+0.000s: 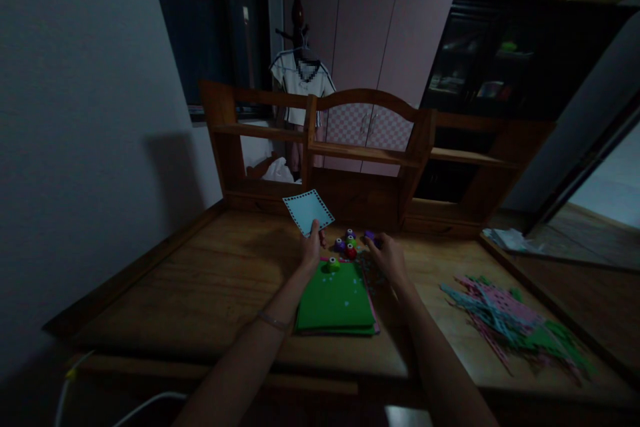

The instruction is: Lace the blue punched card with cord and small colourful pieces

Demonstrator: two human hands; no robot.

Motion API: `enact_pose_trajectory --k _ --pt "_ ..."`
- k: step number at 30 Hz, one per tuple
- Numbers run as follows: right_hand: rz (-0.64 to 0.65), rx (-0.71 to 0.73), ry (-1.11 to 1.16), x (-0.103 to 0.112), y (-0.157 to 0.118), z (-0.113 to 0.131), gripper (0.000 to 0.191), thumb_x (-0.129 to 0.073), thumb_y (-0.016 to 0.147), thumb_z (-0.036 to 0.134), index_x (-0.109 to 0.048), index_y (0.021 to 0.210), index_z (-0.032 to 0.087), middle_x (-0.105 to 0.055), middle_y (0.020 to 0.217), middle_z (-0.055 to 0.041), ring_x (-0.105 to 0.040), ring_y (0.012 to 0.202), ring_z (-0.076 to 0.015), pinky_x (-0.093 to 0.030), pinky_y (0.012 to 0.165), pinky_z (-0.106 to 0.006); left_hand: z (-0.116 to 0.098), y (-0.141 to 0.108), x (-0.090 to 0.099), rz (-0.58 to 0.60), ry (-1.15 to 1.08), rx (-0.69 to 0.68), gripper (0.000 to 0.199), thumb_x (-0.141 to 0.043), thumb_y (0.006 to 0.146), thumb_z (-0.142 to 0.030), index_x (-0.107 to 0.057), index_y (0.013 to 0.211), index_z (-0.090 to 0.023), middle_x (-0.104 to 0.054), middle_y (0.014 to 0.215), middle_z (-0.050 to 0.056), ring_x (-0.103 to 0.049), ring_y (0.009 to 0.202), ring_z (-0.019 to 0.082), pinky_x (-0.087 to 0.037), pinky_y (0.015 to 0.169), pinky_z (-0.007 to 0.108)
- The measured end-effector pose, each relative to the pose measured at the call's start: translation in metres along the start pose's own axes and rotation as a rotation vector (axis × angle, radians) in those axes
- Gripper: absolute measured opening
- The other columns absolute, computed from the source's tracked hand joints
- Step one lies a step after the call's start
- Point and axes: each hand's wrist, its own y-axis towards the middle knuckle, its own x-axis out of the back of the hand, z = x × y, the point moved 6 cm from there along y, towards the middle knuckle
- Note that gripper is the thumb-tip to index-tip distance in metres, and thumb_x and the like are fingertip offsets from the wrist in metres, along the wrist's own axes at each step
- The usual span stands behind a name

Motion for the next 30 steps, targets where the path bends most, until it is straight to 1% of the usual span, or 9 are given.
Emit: enact_pose_trajectory --k 3,6,9,11,15,18,21,26,30 --pt "0.094 0.046 -0.087 -0.008 -0.002 0.002 0.036 -0.049 0.085 0.049 -0.068 0.094 0.020 -0.069 0.084 -0.0101 -0.064 0.078 -0.0230 -0.040 0.064 -0.027 -0.010 0.000 0.004 -0.064 -0.063 -0.065 0.049 -0.058 0.070 -0.063 -0.049 0.061 -0.016 -0.044 0.046 -0.006 -0.039 0.037 0.006 -0.030 0.038 0.019" --pt "0.149 0.068 -0.162 -0.015 -0.002 0.001 0.032 -0.049 0.087 0.045 -0.067 0.098 0.021 -0.069 0.087 -0.0097 -0.063 0.080 -0.0230 -0.040 0.066 -0.028 -0.017 -0.002 0.004 -0.085 -0.079 -0.097 0.048 -0.059 0.071 -0.061 -0.046 0.060 -0.016 -0.044 0.048 -0.005 -0.039 0.037 0.006 -0.030 0.039 0.019" --pt "0.143 0.086 -0.231 -0.018 0.000 -0.003 0.031 -0.046 0.089 0.041 -0.068 0.096 0.020 -0.066 0.090 -0.0106 -0.061 0.079 -0.0221 -0.041 0.069 -0.029 -0.018 -0.004 0.002 -0.055 -0.087 -0.090 0.048 -0.059 0.071 -0.061 -0.045 0.057 -0.017 -0.043 0.047 -0.005 -0.038 0.037 0.006 -0.030 0.039 0.020" --pt "0.082 0.116 -0.257 -0.014 0.001 -0.001 0.031 -0.045 0.090 0.040 -0.068 0.094 0.019 -0.064 0.094 -0.0118 -0.059 0.082 -0.0227 -0.042 0.072 -0.031 -0.016 -0.004 0.001 -0.051 -0.078 -0.083 0.049 -0.059 0.071 -0.061 -0.046 0.056 -0.017 -0.043 0.046 -0.005 -0.039 0.038 0.006 -0.030 0.039 0.020" --pt "-0.051 0.296 -0.217 -0.003 -0.002 0.028 0.033 -0.043 0.091 0.036 -0.061 0.112 0.018 -0.059 0.108 -0.0127 -0.052 0.102 -0.0256 -0.040 0.086 -0.036 -0.013 -0.004 0.001 -0.060 -0.048 -0.084 0.046 -0.062 0.069 -0.060 -0.050 0.059 -0.016 -0.047 0.048 -0.004 -0.040 0.038 0.006 -0.030 0.040 0.019" --pt "0.021 0.475 -0.194 -0.015 -0.012 0.060 0.040 -0.046 0.090 0.035 -0.049 0.128 0.022 -0.052 0.125 -0.0107 -0.043 0.115 -0.0263 -0.034 0.095 -0.040 -0.013 -0.004 -0.001 -0.042 -0.015 -0.087 0.047 -0.061 0.070 -0.060 -0.050 0.058 -0.016 -0.048 0.048 -0.003 -0.040 0.038 0.006 -0.030 0.039 0.020" --pt "0.100 0.552 -0.236 -0.037 -0.020 0.076 0.044 -0.050 0.088 0.033 -0.046 0.130 0.022 -0.046 0.133 -0.0107 -0.035 0.124 -0.0279 -0.027 0.101 -0.044 -0.015 -0.005 -0.004 -0.006 -0.013 -0.098 0.050 -0.058 0.072 -0.062 -0.048 0.055 -0.016 -0.045 0.046 -0.003 -0.038 0.038 0.006 -0.029 0.039 0.020" --pt "0.168 0.522 -0.283 -0.061 -0.018 0.066 0.031 -0.047 0.088 0.022 -0.052 0.119 0.019 -0.054 0.124 -0.0124 -0.038 0.121 -0.0272 -0.027 0.100 -0.044 -0.009 -0.005 -0.004 -0.021 -0.012 -0.060 0.052 -0.056 0.072 -0.064 -0.050 0.056 -0.015 -0.045 0.046 -0.003 -0.038 0.037 0.006 -0.028 0.038 0.019" --pt "0.171 0.508 -0.215 -0.056 -0.014 0.064 0.026 -0.045 0.088 0.019 -0.054 0.113 0.018 -0.060 0.113 -0.0122 -0.047 0.112 -0.0259 -0.028 0.098 -0.043 -0.001 -0.003 -0.005 -0.005 0.010 -0.001 0.051 -0.059 0.069 -0.065 -0.055 0.061 -0.014 -0.050 0.050 -0.002 -0.043 0.039 0.007 -0.029 0.038 0.019"
